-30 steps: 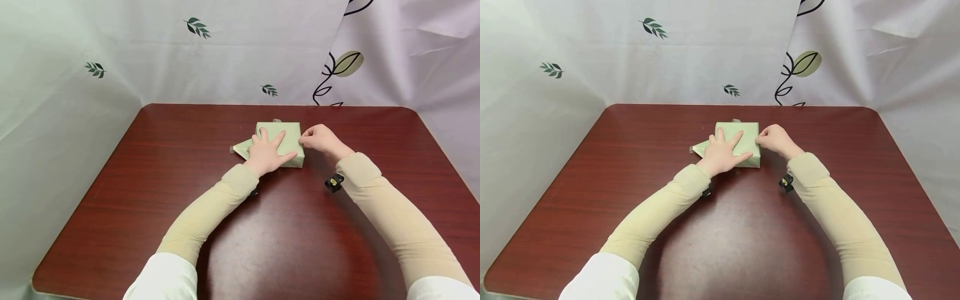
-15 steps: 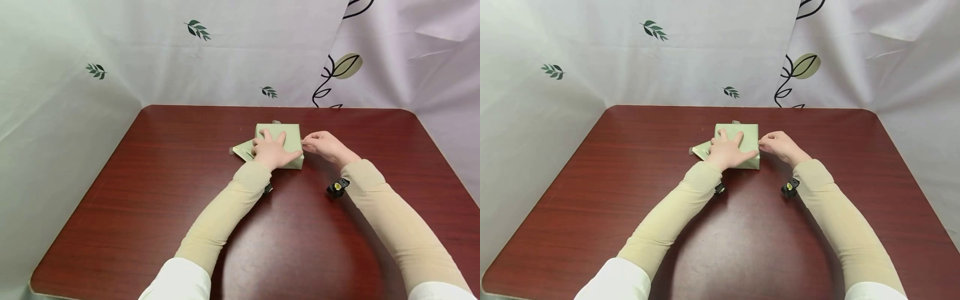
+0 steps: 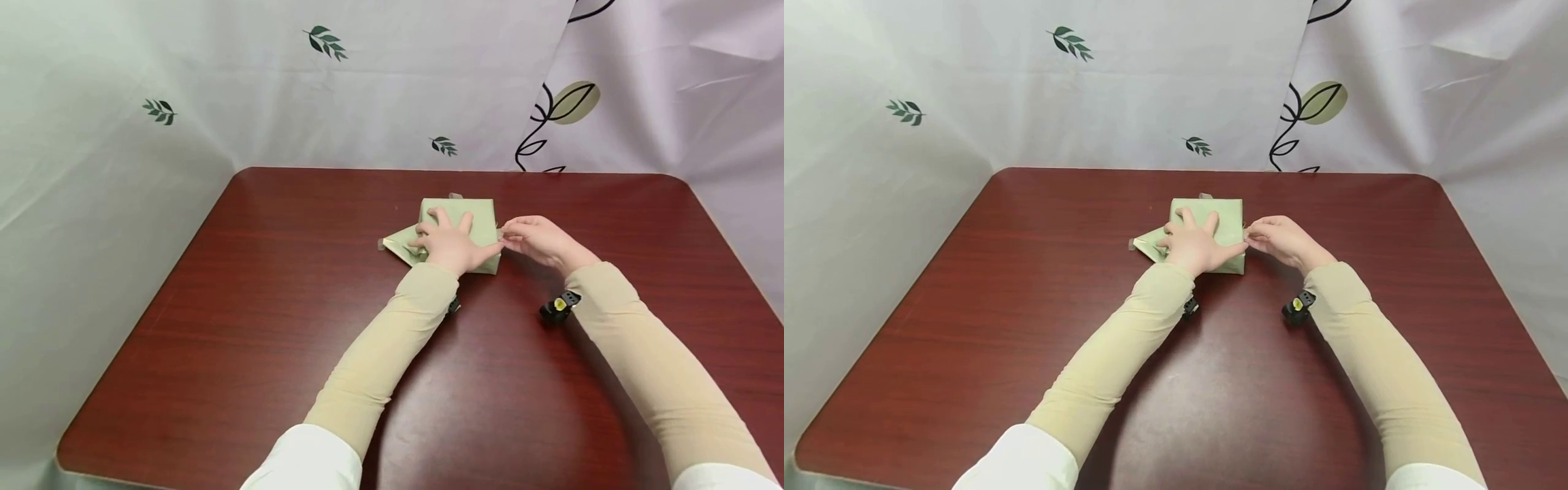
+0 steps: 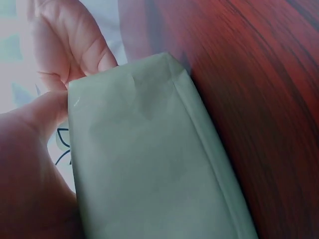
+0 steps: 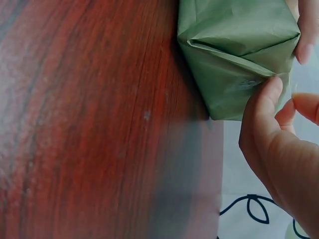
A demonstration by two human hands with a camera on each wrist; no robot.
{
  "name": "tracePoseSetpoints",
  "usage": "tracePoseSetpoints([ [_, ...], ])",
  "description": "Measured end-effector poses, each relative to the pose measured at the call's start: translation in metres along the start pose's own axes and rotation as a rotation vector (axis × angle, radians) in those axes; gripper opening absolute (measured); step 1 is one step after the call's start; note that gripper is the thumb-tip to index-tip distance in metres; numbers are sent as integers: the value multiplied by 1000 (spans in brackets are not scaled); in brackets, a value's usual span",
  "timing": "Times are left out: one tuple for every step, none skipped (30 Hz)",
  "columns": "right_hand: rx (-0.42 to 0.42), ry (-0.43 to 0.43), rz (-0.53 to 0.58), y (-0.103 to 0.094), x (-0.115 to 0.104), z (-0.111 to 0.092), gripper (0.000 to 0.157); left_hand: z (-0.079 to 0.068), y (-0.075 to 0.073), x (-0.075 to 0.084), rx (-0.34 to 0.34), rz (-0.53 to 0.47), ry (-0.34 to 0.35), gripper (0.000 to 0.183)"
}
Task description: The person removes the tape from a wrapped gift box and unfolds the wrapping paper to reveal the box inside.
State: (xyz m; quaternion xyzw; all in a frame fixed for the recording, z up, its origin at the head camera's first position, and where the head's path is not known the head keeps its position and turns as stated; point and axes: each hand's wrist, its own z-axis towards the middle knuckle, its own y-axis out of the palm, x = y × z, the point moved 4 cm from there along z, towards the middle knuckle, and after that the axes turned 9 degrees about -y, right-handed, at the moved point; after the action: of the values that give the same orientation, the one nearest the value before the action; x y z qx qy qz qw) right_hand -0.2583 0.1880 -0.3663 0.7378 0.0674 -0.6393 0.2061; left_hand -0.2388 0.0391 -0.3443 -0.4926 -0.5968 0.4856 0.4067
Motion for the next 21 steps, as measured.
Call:
tracePoseSetpoints([
  [2,0,28,-1,-1,0,36,0,-1,1,-2,-11,1,87],
  [4,2,54,-2,-1,-1,37,0,-2,2,-4,-21,0,87],
  [7,7,77,-2,-1,-1,37,1,-2,3,-3,-27,0,87],
  [10,15,102,-3,-1,-1,37,0,-2,3,0,-32,-3,87],
  [14,24,117,-4,0,-1,37,0,-2,4,3,-34,-6,87],
  [17,33,132,-5,0,-2,37,0,-2,4,11,-32,-8,87],
  [22,43,140,-6,0,-2,36,0,-1,4,20,-29,-11,87],
  [26,51,144,-8,1,-2,36,0,-1,4,29,-23,-12,87],
  [28,55,146,-8,1,-3,36,0,0,4,40,-19,-12,88],
  [28,57,155,-9,1,-3,35,-1,1,4,47,-15,-13,88],
  [26,56,155,-10,1,-3,35,-1,1,4,52,-13,-12,88],
  [23,55,161,-10,1,-3,35,-1,1,4,55,-13,-13,88],
  [19,53,164,-11,1,-3,36,-1,1,5,54,-16,-14,88],
  [14,54,169,-11,1,-4,37,-1,1,5,47,-23,-15,88],
  [5,55,176,-11,2,-4,37,-1,1,5,39,-30,-20,88],
  [-3,60,182,-10,2,-4,38,-1,2,4,29,-33,-26,89],
  [-11,63,185,-10,3,-4,38,-1,2,4,19,-38,-33,90],
  [-18,64,192,-10,3,-5,38,0,2,4,12,-40,-40,92],
  [-21,64,198,-10,3,-5,38,0,2,4,9,-40,-45,94],
  [-22,61,202,-11,3,-6,38,1,2,5,8,-37,-47,95],
  [-24,56,203,-11,2,-6,37,1,2,5,11,-34,-49,96],
])
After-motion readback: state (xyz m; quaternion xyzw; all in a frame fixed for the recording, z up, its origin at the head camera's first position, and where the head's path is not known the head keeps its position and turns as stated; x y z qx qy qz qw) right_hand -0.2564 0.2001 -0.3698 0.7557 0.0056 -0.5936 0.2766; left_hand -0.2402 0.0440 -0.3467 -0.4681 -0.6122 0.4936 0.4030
